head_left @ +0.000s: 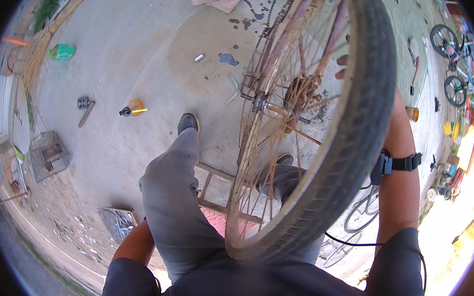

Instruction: The person removes a bicycle tire from the rim using tire levers, then reinstalls the tire and inner tube onto the rim. The person then mounts the wheel onto the bicycle frame and secures it.

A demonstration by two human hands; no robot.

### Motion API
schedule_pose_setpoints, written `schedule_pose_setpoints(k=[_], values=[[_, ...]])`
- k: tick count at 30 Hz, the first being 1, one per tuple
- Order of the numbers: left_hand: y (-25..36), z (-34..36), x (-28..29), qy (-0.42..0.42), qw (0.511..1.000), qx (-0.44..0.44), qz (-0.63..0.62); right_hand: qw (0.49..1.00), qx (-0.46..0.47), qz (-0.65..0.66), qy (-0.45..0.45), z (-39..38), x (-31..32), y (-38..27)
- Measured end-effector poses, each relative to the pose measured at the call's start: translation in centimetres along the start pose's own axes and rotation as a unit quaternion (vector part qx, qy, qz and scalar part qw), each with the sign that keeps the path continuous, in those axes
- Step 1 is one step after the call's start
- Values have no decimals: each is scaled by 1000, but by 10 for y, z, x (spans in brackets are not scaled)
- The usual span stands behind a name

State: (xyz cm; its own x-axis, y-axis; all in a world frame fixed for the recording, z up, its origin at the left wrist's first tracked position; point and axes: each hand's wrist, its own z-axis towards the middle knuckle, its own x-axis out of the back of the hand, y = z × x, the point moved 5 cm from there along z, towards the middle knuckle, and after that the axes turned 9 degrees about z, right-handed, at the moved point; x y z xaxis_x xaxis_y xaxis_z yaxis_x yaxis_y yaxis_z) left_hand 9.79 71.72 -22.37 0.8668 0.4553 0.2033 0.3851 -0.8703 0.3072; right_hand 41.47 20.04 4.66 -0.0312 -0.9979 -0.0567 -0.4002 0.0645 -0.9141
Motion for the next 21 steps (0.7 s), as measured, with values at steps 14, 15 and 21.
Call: schedule_pose_setpoints(k=[14, 15, 21], values=[[-32, -121, -99, -126, 992, -10, 14, 984, -175, 28, -35, -4, -43, -1], [-36, -136, -102, -134, 991, -16, 17, 982, -185, 25, -20, -6, -41, -4], [-64, -246, -62, -158, 985, -64, 25, 970, -203, 102, 91, -47, -34, -35]])
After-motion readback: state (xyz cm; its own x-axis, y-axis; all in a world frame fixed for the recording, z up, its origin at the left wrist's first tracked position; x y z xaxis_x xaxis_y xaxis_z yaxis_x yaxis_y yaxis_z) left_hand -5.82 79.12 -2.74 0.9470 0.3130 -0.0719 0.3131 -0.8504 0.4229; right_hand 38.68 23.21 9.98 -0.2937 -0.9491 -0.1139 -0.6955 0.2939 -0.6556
